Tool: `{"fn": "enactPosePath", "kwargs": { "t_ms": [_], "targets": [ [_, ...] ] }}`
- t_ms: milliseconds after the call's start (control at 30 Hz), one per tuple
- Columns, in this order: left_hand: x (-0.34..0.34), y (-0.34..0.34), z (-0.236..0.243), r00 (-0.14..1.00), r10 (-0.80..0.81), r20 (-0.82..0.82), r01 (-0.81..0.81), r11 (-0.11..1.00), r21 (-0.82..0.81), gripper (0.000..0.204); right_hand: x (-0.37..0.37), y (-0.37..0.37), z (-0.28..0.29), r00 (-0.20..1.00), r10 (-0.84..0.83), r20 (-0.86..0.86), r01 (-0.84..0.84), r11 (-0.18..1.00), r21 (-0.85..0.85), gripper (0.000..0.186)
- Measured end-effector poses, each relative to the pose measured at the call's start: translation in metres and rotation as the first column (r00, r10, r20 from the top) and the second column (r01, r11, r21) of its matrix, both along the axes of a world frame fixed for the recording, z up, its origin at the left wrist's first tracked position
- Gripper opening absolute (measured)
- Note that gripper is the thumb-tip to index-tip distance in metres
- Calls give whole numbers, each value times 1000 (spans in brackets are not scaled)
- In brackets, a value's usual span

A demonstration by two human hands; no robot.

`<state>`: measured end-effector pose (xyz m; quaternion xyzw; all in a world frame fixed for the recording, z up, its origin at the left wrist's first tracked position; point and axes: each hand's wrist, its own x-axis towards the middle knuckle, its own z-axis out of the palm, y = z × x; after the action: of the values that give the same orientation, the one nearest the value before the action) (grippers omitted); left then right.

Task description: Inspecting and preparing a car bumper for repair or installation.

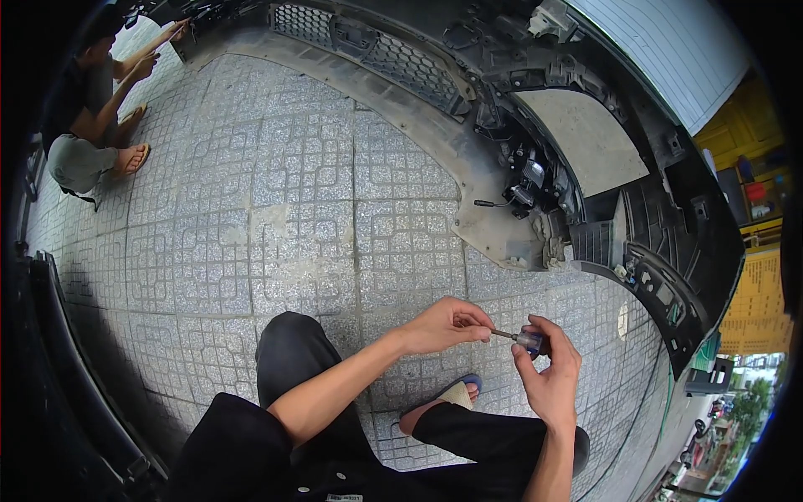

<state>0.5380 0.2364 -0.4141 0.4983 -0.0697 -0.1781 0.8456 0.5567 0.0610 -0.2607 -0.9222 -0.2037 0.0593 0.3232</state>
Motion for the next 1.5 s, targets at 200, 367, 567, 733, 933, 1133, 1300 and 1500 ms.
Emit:
{"fn": "enactPosePath", "kwargs": {
  "t_ms": [200,367,567,733,933,1133,1300,1500],
  "targets": [
    [-1,4,2,1000,14,4,-14,999,33,21,0,1,1,998,-6,-65,7,1000,17,39],
    [-2,5,3,1000,12,7,-13,1000,21,21,0,2,0,997,13,-78,-13,1000,2,39],
    [-5,3,7,1000,27,15,-27,1000,5,24,-1,5,-1,995,13,-94,-14,1000,-5,38],
    [-7,1,9,1000,26,16,-26,1000,7,23,-1,7,0,993,44,-106,-46,999,-15,38],
    [-7,6,7,1000,19,3,-19,999,30,22,0,12,-2,992,108,-70,-109,994,-8,37],
    [-8,11,6,999,49,-14,-49,999,10,21,3,16,0,991,109,-82,-111,994,-19,37],
    [-8,13,3,998,59,-20,-59,998,-3,21,5,15,-2,992,108,-63,-109,994,-10,36],
    [-6,13,6,997,70,-12,-70,997,16,21,3,12,-2,998,29,-56,-29,1000,4,36]
  ]
}}
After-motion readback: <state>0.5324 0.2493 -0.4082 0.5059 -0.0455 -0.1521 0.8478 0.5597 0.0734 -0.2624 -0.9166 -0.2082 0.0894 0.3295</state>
